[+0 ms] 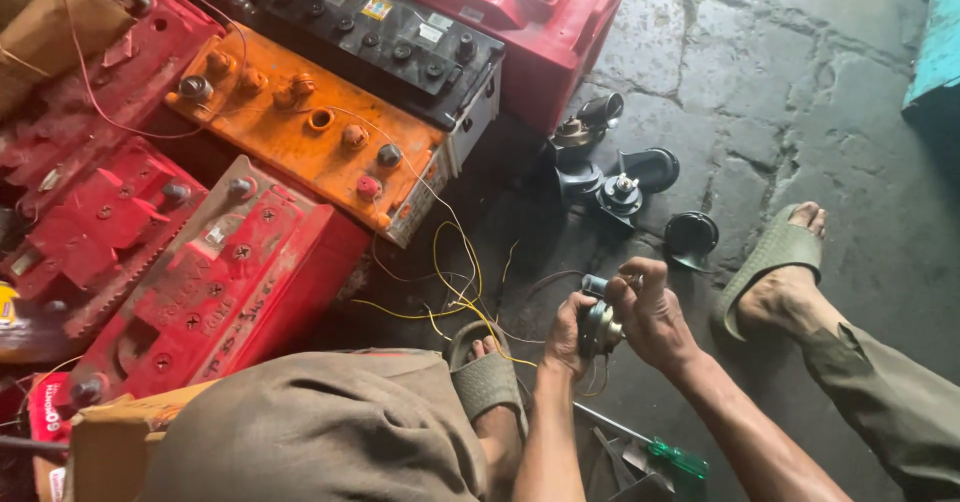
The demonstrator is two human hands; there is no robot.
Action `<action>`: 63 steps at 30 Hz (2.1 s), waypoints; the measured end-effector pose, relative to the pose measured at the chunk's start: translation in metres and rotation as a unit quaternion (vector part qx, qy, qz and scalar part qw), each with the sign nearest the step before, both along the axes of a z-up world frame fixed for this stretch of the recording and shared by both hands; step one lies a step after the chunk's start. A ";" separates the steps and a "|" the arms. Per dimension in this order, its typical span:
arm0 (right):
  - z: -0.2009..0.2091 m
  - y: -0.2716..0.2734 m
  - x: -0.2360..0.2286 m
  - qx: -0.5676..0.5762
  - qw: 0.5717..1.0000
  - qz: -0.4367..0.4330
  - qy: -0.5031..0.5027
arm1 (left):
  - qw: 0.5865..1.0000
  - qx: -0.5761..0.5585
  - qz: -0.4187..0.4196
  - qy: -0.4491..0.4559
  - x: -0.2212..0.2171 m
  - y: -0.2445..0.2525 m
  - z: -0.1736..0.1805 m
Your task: The person picks up a horn and uses a screwdriver to loosen a screw on its back before prying it open. They then handle the internal components and reassemble the horn by hand.
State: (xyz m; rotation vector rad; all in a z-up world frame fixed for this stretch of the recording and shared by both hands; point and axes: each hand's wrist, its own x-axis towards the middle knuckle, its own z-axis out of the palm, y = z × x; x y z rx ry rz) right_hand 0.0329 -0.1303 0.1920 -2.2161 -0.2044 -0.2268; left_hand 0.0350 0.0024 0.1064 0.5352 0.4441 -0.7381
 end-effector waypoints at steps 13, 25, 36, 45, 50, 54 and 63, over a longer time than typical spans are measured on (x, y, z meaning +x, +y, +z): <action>-0.044 -0.045 0.023 0.307 0.886 -0.235 0.257 | 0.992 0.031 0.006 -0.121 0.006 -0.008 0.000; 0.027 -0.006 0.003 0.155 0.977 -0.134 0.065 | 0.997 -0.010 0.009 -0.073 0.010 -0.013 0.008; 0.018 -0.023 0.018 0.181 0.964 -0.166 0.099 | 0.986 -0.038 0.013 -0.163 0.007 -0.008 0.018; 0.043 -0.017 0.011 0.365 0.879 -0.249 0.178 | 0.993 -0.061 0.039 -0.091 0.009 -0.009 0.034; 0.043 -0.006 0.000 0.105 0.990 -0.091 -0.001 | 0.989 -0.111 0.005 -0.093 0.013 -0.009 0.036; 0.031 -0.006 -0.008 0.029 0.998 -0.053 -0.024 | 0.990 -0.046 0.006 -0.130 0.018 -0.010 0.008; 0.017 -0.017 -0.004 -0.014 0.994 0.068 -0.081 | 0.981 0.013 -0.091 -0.171 0.031 0.004 0.051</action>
